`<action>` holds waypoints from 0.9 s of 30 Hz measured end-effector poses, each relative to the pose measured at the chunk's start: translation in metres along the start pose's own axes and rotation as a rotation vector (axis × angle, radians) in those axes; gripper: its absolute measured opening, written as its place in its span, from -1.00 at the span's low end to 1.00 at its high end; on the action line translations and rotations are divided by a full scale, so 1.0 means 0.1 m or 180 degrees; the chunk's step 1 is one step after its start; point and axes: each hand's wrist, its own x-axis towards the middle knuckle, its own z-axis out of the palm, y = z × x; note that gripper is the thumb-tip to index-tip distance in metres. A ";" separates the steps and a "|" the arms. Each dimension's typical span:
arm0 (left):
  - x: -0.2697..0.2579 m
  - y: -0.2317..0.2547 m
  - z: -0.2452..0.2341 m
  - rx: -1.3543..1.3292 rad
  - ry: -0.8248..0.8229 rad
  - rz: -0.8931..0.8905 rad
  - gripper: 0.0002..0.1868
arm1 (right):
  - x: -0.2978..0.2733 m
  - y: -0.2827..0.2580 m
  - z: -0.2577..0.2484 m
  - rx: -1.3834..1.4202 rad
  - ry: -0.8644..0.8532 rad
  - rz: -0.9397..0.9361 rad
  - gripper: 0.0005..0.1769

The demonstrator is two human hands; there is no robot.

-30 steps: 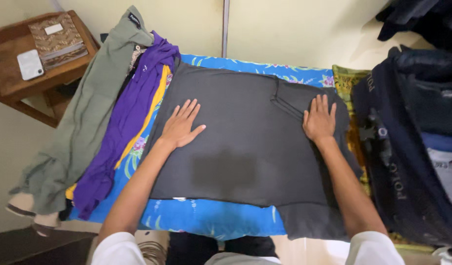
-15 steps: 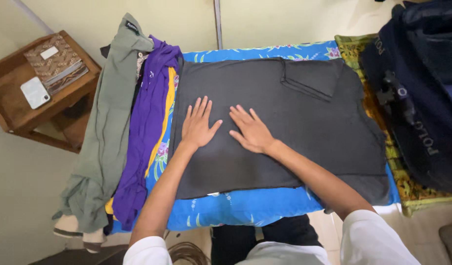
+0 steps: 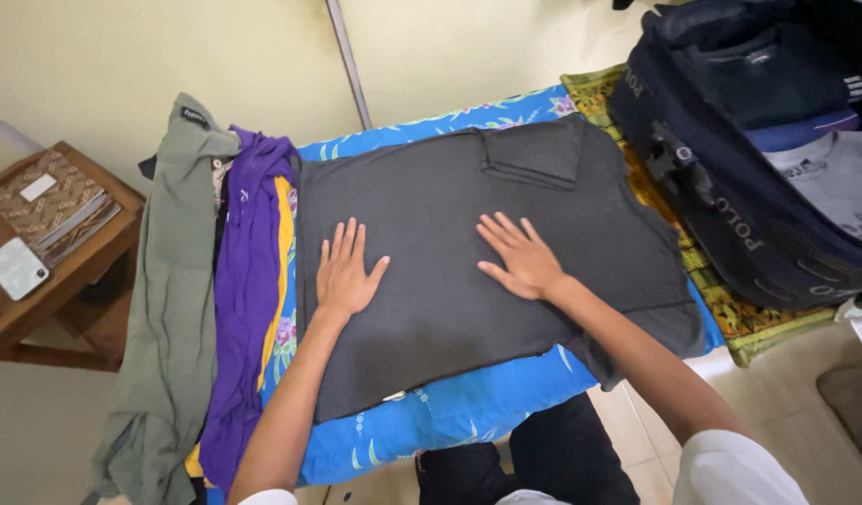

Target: The person folds a shirt on a flat surface and places it into an open suitcase, then spreads out a second shirt and prepares to fold it.

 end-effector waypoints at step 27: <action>-0.58 1.25 0.28 -0.0194 -0.0068 0.0385 -0.14 | -0.97 0.43 -0.14 0.0324 0.0094 -0.0050 -0.23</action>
